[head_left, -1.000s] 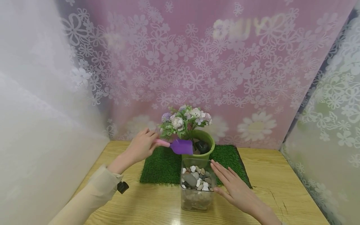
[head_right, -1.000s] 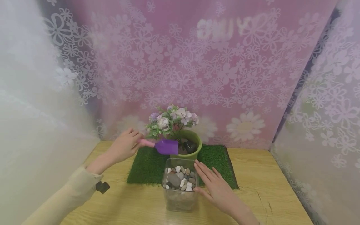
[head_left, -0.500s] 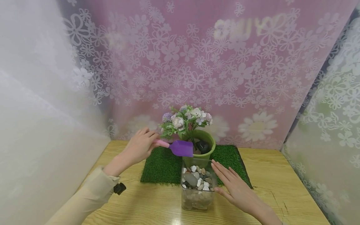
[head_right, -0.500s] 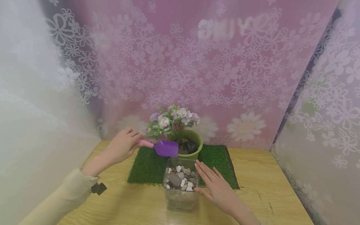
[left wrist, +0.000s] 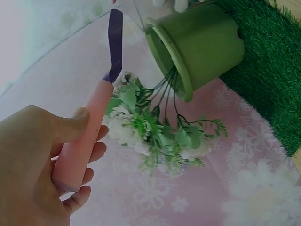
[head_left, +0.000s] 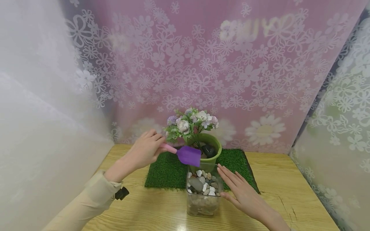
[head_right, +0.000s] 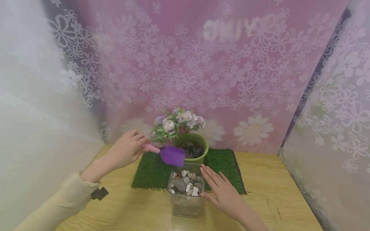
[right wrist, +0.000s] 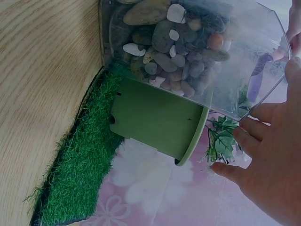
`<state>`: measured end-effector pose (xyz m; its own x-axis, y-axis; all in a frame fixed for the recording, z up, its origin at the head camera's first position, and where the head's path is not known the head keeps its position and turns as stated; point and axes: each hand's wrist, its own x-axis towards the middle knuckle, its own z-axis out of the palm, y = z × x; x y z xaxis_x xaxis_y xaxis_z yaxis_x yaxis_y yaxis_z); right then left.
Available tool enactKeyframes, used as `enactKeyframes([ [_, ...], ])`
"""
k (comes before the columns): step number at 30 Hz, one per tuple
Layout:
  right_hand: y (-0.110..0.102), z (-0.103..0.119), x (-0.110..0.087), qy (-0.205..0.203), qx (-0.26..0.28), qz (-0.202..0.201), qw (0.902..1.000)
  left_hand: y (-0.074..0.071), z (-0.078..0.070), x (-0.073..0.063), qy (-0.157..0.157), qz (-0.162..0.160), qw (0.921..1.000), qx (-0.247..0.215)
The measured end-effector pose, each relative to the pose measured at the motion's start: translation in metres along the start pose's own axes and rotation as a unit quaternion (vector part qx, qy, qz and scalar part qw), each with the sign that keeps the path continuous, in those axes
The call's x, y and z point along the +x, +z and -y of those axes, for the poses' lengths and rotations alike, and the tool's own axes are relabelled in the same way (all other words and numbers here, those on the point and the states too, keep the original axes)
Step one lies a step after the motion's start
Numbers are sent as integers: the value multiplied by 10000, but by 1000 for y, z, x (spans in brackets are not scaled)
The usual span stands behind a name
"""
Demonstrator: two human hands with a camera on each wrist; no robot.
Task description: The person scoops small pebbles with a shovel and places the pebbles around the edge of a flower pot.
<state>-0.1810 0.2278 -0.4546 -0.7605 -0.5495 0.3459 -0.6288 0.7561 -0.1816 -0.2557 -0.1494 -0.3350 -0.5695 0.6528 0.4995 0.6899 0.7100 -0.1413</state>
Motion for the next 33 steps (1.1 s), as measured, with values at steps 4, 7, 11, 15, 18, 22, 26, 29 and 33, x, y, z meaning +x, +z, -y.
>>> enactKeyframes([
  [4, 1, -1, -1, 0, 21, -15, 10000, -9, -10, 8, 198, 119, 9996, 186],
  [7, 1, -2, -1, 4, 26, -22, 10000, -11, -16, 15, 457, 191, 9975, 499],
  [11, 1, -3, -2, 11, 17, -20, 10000, -10, -21, 24, 864, 246, 9917, 922],
  [15, 1, -3, -2, 20, 22, -8, 10000, -10, -29, 36, 1204, 321, 9838, 1287],
  [18, 0, -3, -2, 31, 53, 11, 10000, -11, -36, 46, 1470, 447, 9728, 1734],
  [22, 0, -3, -1, 23, 133, 37, 9999, -10, -47, 56, 1886, 508, 9554, 2216],
  [26, 1, -3, -1, 20, 185, 56, 9998, -6, -54, 62, 2188, 501, 9439, 2420],
  [29, 1, -3, -1, 33, 185, 69, 9998, -5, -57, 64, 2302, 638, 9378, 2519],
  [33, 1, -3, 0, 29, 182, 72, 9998, -8, -59, 67, 2338, 809, 9319, 2653],
])
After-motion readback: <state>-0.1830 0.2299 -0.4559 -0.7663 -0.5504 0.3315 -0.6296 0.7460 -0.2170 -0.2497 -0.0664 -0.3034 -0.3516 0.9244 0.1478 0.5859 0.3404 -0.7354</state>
